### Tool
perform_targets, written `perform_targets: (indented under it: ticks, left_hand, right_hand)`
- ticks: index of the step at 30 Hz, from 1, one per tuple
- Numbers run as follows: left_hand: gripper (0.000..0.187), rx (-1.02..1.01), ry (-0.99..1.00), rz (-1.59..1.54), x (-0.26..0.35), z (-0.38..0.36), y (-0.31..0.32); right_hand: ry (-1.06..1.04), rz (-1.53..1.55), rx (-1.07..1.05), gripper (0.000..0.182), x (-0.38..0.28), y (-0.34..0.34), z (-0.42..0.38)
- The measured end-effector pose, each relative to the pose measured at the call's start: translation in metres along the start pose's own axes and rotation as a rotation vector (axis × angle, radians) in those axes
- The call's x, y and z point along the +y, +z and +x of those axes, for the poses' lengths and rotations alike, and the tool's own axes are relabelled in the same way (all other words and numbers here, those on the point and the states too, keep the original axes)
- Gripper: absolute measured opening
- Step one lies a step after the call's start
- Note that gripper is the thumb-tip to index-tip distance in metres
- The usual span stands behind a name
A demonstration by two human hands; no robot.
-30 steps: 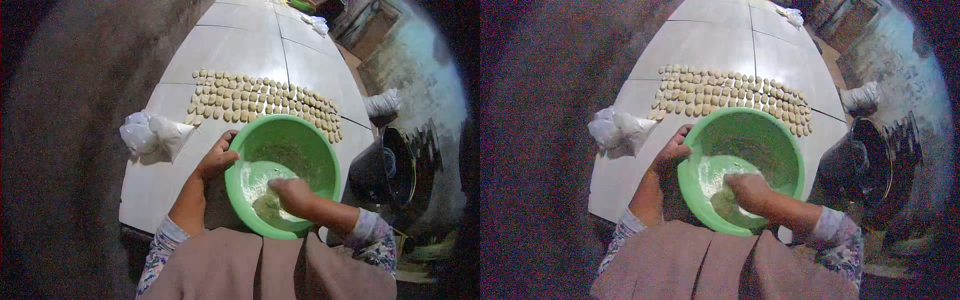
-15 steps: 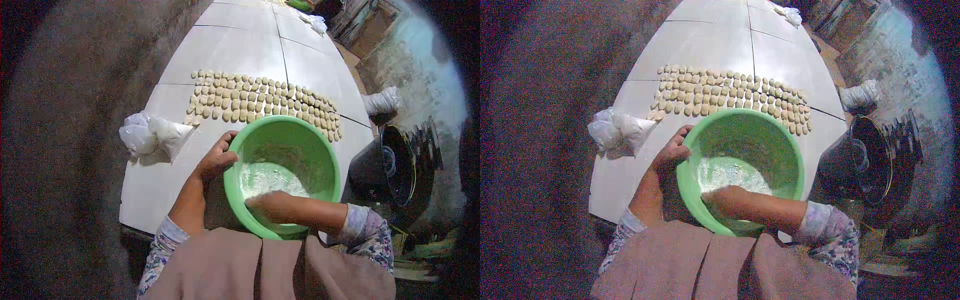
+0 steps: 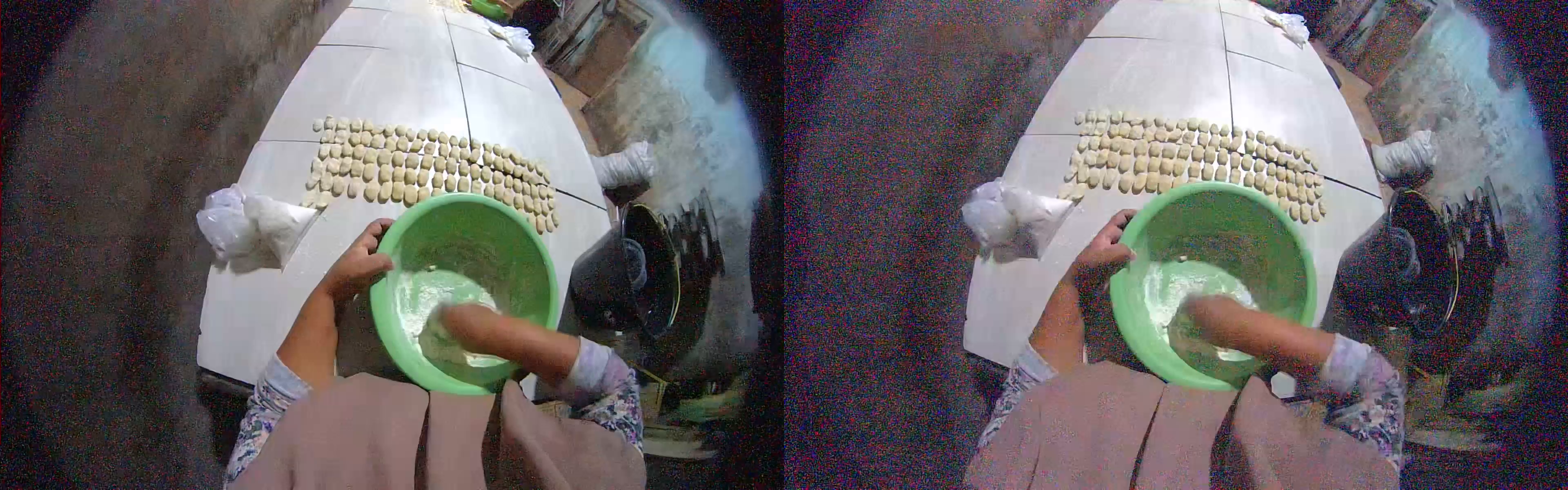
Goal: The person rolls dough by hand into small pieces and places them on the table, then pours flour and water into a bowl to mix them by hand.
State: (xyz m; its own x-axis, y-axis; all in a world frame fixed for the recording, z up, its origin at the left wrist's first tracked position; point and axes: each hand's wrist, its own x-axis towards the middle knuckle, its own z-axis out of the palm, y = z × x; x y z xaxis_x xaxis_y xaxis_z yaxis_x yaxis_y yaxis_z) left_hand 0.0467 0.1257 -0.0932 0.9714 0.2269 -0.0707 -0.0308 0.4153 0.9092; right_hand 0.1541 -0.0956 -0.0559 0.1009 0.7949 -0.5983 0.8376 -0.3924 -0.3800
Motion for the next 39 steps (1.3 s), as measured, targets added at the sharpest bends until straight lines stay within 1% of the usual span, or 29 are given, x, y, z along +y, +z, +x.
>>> perform_targets:
  ticks: [2,3,5,6,8,9,11,12,13,14,15,16,17,18,20,21,22,24,25,26,28,29,30,32,33,34,36,37,39]
  left_hand:
    - [0.062,-0.032,0.023,0.049,-0.004,0.004,-0.005]
    - [0.062,-0.037,0.020,0.048,-0.004,0.004,-0.007]
    - [0.062,-0.036,0.028,0.031,-0.007,0.005,-0.007]
    - [0.062,-0.034,0.029,0.032,-0.004,0.003,-0.006]
    - [0.061,-0.052,-0.005,-0.045,0.003,-0.001,0.000]
    - [0.061,-0.054,-0.014,0.010,0.001,0.002,-0.003]
    - [0.061,-0.033,-0.001,-0.021,-0.008,0.004,-0.003]
    - [0.062,0.001,0.014,-0.056,-0.009,0.004,-0.004]
    - [0.063,-0.040,0.044,-0.067,-0.007,0.003,-0.004]
    - [0.063,-0.035,0.042,-0.068,-0.006,0.003,-0.005]
    - [0.063,-0.015,0.019,-0.013,-0.004,0.004,-0.006]
    - [0.063,0.004,-0.004,0.041,-0.003,0.003,-0.005]
    - [0.062,0.008,-0.020,0.025,0.002,0.000,0.000]
    - [0.062,0.013,-0.018,0.018,-0.001,0.002,-0.003]
    - [0.062,-0.023,0.030,0.008,-0.007,0.005,-0.007]
    - [0.061,-0.022,0.035,0.004,-0.001,0.003,-0.004]
    - [0.061,-0.025,0.034,0.005,-0.002,0.003,-0.005]
    - [0.059,-0.053,0.014,0.040,-0.002,0.004,-0.008]
    - [0.059,-0.039,0.016,-0.001,0.001,0.002,-0.003]
    - [0.059,-0.039,0.010,-0.002,-0.001,0.002,-0.004]
    - [0.059,-0.058,0.061,0.008,-0.006,0.004,-0.008]
    - [0.060,-0.053,0.071,0.055,-0.010,0.007,-0.011]
    - [0.060,-0.055,0.072,0.055,-0.008,0.006,-0.009]
    - [0.065,-0.047,0.032,-0.004,-0.002,0.002,-0.003]
    - [0.065,-0.032,-0.021,0.025,0.002,0.001,0.001]
    - [0.065,-0.035,-0.024,0.022,0.002,0.001,0.003]
    - [0.056,0.019,0.033,0.167,0.001,0.002,0.007]
    - [0.054,-0.003,0.066,0.123,-0.003,0.004,0.006]
    - [0.054,-0.001,0.064,0.145,-0.005,0.003,0.005]
  right_hand:
    - [-0.170,-0.012,-0.149,0.034,0.009,0.031,-0.004]
    - [-0.167,-0.014,-0.151,0.034,0.006,0.019,-0.007]
    - [-0.145,-0.202,-0.259,0.035,-0.010,-0.032,-0.020]
    - [0.025,-0.043,-0.191,0.037,-0.018,-0.055,-0.026]
    - [-0.086,-0.063,0.170,0.038,0.005,-0.054,-0.010]
    - [-0.080,-0.060,0.174,0.038,0.006,-0.048,-0.002]
    - [-0.007,-0.135,0.247,0.039,0.006,-0.035,0.023]
    - [-0.022,0.321,0.156,0.041,0.029,0.007,0.045]
    - [-0.219,0.082,0.125,0.038,0.009,0.005,0.033]
    - [-0.414,-0.156,0.087,0.035,-0.009,0.001,0.019]
    - [-0.417,-0.155,0.080,0.035,-0.021,-0.013,0.006]
    - [-0.246,-0.094,-0.139,0.032,-0.028,-0.032,-0.007]
    - [-0.069,-0.037,-0.356,0.028,-0.027,-0.044,-0.013]
    - [0.012,0.026,-0.304,0.025,-0.019,-0.050,-0.017]
    - [0.059,0.010,-0.089,0.029,-0.012,-0.067,-0.024]
    - [-0.078,-0.084,0.181,0.031,0.028,-0.041,-0.017]
    - [-0.076,-0.083,0.183,0.031,0.030,-0.030,-0.017]
    - [-0.065,-0.044,-0.058,0.035,0.029,-0.015,-0.019]
    - [-0.083,0.030,-0.103,0.040,0.027,-0.010,-0.024]
    - [-0.082,0.035,-0.106,0.040,0.029,-0.012,-0.030]
    - [-0.109,-0.123,-0.075,0.030,0.014,-0.036,-0.047]
    - [0.014,0.027,-0.042,0.035,0.034,-0.027,-0.043]
    - [0.015,0.027,-0.040,0.035,0.031,-0.029,-0.046]
    - [-0.802,-0.483,-0.001,0.042,0.022,-0.034,-0.056]
    - [-0.209,0.122,-0.003,0.038,0.059,0.023,-0.047]
    - [-0.204,0.124,-0.005,0.038,0.033,0.011,-0.048]
    - [-0.082,0.179,-0.259,0.029,-0.024,-0.007,-0.041]
    - [-0.080,0.184,-0.255,0.029,-0.028,-0.006,-0.035]
    - [-0.157,-0.005,-0.198,0.024,-0.028,0.004,-0.023]
